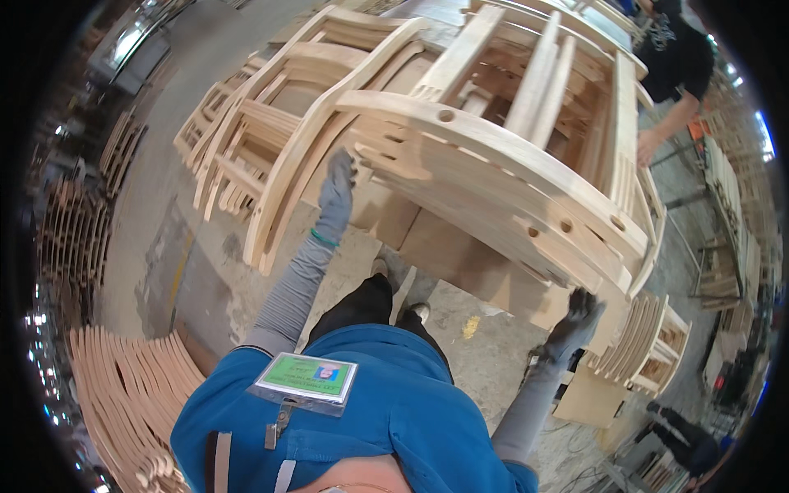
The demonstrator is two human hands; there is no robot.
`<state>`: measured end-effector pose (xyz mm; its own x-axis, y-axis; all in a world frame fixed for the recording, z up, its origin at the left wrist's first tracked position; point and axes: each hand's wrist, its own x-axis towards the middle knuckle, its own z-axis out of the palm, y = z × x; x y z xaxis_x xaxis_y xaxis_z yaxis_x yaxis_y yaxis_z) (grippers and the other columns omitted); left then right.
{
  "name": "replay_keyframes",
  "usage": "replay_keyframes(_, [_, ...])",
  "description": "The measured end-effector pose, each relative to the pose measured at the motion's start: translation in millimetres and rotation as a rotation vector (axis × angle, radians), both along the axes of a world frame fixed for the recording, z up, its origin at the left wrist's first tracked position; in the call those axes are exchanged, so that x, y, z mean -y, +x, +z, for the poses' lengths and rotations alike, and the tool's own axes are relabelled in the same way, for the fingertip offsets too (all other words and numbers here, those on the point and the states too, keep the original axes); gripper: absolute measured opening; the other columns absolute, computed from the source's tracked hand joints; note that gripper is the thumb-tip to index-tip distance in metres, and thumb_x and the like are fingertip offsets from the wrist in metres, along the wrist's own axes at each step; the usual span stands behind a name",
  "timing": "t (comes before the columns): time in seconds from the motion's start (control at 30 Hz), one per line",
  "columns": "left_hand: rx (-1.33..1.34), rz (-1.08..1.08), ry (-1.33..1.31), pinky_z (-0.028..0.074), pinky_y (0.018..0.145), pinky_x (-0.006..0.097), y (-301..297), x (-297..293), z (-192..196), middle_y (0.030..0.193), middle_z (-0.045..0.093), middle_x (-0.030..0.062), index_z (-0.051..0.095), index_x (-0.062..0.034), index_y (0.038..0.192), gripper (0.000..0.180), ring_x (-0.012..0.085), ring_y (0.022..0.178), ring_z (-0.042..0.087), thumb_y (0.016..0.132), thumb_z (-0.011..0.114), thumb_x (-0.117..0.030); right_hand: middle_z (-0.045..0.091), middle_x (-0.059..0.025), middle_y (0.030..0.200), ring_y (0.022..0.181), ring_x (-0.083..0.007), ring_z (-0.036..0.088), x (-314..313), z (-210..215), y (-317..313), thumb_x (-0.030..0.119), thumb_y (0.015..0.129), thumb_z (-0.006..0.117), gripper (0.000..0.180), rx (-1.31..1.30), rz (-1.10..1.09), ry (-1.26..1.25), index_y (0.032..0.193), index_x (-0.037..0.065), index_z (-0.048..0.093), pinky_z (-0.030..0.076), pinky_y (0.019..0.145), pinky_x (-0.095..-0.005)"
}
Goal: The person handles unfinished wooden chair frames, repositions them on a workbench, and applies a liquid finish using a brush. They repeatedly dip the brush into a container and coat the chair surfaces, then place the finished frames aside.
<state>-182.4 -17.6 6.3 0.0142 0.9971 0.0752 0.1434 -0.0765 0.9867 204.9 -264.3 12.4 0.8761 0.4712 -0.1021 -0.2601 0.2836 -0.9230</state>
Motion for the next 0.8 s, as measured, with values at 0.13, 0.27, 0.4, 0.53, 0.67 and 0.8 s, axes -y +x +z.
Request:
replay_keyframes(0.13, [0.151,0.099,-0.286,0.034,0.099,0.028,-39,34,-66,0.130,0.044,0.0156,0.037,0.0014,0.130,0.047,0.0223,0.119,0.043,0.094,0.040,-0.028,0.064,-0.0116,0.093,0.084,-0.0213,0.062,56,-74,-46,0.027,0.089,0.049,0.031,-0.056,0.185,-0.144,0.103,0.001,0.060,0.050,0.075,-0.0319])
replay_keyframes(0.27, [-0.327,0.064,-0.271,0.038,0.095,0.030,-73,54,-75,0.120,0.052,0.0181,0.039,0.0035,0.127,0.059,0.0252,0.112,0.050,0.087,0.053,-0.037,0.065,-0.0126,0.088,0.079,-0.0173,0.062,26,-77,-127,0.017,0.087,0.054,0.027,-0.039,0.637,-0.484,0.101,-0.005,0.060,0.049,0.072,-0.0262])
replay_keyframes(0.4, [-0.091,0.121,-0.375,0.041,0.091,0.031,-90,21,-55,0.114,0.056,0.0190,0.042,0.0032,0.126,0.056,0.0252,0.108,0.053,0.085,0.055,-0.033,0.064,-0.0158,0.100,0.093,-0.0266,0.061,-72,-70,-213,0.012,0.084,0.057,0.026,0.730,1.003,-0.494,0.107,0.001,0.060,0.046,0.083,-0.0315])
replay_keyframes(0.53, [0.000,0.076,-0.405,0.043,0.087,0.029,-110,-35,-51,0.113,0.056,0.0165,0.045,0.0036,0.123,0.052,0.0212,0.103,0.054,0.085,0.055,-0.030,0.054,-0.0231,0.115,0.105,-0.0345,0.054,-184,-59,-288,0.014,0.081,0.056,0.040,0.972,1.143,-0.437,0.117,-0.004,0.050,0.044,0.087,-0.0381])
replay_keyframes(0.67, [0.164,-0.009,-0.444,0.045,0.077,0.026,-108,-110,-42,0.103,0.057,0.0088,0.045,0.0045,0.122,0.050,0.0134,0.086,0.055,0.086,0.054,-0.029,0.040,-0.0326,0.127,0.117,-0.0437,0.041,-273,-89,-339,0.025,0.079,0.056,0.062,1.112,0.916,-0.390,0.130,-0.003,0.036,0.037,0.097,-0.0406])
replay_keyframes(0.8, [0.221,-0.077,-0.377,0.045,0.080,0.026,-85,-183,-37,0.105,0.057,0.0101,0.045,0.0051,0.123,0.051,0.0148,0.091,0.055,0.086,0.055,-0.028,0.028,-0.0358,0.133,0.125,-0.0484,0.027,-343,-103,-366,0.035,0.078,0.056,0.074,1.117,0.809,-0.909,0.135,-0.003,0.028,0.022,0.106,-0.0449])
